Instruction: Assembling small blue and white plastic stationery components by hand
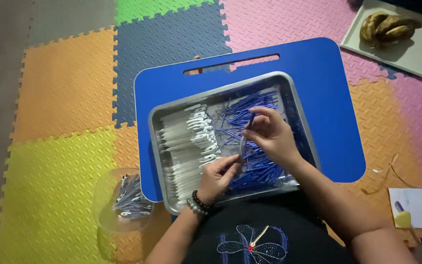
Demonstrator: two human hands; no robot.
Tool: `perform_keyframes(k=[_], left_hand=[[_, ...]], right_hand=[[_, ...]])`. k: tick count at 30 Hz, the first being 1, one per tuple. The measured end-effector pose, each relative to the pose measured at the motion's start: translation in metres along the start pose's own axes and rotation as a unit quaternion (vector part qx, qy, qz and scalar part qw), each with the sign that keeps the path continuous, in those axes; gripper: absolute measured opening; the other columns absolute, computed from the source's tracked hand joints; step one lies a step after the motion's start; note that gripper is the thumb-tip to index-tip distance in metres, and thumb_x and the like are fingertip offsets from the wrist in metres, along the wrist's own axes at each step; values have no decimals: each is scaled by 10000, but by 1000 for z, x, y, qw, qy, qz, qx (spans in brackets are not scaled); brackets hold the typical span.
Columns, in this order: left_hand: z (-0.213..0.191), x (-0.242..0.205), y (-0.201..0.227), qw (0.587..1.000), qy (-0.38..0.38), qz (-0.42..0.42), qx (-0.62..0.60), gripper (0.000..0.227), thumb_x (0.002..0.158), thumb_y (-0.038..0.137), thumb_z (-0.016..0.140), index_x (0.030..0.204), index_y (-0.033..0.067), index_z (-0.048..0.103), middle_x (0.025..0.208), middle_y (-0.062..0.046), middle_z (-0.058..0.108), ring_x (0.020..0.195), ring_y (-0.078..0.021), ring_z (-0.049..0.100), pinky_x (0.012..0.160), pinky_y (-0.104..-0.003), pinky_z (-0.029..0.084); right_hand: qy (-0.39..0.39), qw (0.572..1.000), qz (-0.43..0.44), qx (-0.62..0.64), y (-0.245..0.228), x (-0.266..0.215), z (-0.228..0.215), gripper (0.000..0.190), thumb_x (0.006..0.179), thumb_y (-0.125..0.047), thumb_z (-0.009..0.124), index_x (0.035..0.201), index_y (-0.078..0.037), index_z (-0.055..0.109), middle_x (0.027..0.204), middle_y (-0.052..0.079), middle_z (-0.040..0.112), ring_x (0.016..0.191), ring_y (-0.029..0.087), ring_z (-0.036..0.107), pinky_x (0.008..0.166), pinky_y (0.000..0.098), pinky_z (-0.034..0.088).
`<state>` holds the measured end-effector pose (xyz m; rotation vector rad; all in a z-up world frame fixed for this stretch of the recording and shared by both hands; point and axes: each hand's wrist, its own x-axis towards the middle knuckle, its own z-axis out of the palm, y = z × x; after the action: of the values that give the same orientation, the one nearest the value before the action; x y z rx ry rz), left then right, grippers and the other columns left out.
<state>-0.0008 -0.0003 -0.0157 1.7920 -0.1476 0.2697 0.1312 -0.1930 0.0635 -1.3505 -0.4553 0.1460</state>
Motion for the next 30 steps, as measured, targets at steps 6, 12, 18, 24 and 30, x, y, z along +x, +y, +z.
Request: perform_keyframes(k=[6, 12, 18, 24, 30], left_hand=[[0, 2, 16, 996, 21, -53, -62, 286, 1047, 96, 822, 1328, 52, 855, 1110, -183, 865, 1026, -234, 810, 875, -407, 644], [-17, 1, 2, 995, -20, -65, -70, 284, 1061, 101, 799, 1335, 44, 850, 1159, -201, 856, 1104, -310, 812, 951, -468, 629], [-24, 2, 44, 995, -17, -83, -50, 290, 1076, 135, 777, 1350, 65, 842, 1197, -193, 855, 1120, -305, 804, 960, -467, 619], [-28, 3, 59, 994, -13, -98, -53, 304, 1078, 150, 769, 1361, 60, 833, 1189, -203, 855, 1097, -295, 791, 964, -468, 601], [-35, 13, 65, 990, 1, -111, -82, 289, 1080, 137, 769, 1352, 76, 845, 1140, -164, 854, 810, -180, 757, 720, -365, 654]], right_hand=[[30, 998, 53, 20, -12, 6, 3, 350, 1091, -60, 742, 1433, -33, 676, 940, 139, 785, 811, 217, 800, 719, 391, 738], [45, 996, 75, 28, -15, 13, -1, 251, 1067, -53, 795, 1298, 29, 739, 974, 163, 815, 820, 198, 795, 683, 383, 728], [42, 990, 127, 44, -13, 9, -8, 227, 1038, -55, 835, 1192, 51, 706, 950, 200, 810, 797, 236, 815, 680, 416, 738], [-4, 987, 158, 30, 1, 10, -9, 152, 1090, -114, 778, 1118, 27, 729, 887, 166, 800, 776, 215, 802, 661, 419, 731], [-55, 989, 133, -25, -23, 16, -12, 200, 1134, -166, 717, 1129, 32, 744, 836, 175, 807, 753, 207, 787, 688, 394, 711]])
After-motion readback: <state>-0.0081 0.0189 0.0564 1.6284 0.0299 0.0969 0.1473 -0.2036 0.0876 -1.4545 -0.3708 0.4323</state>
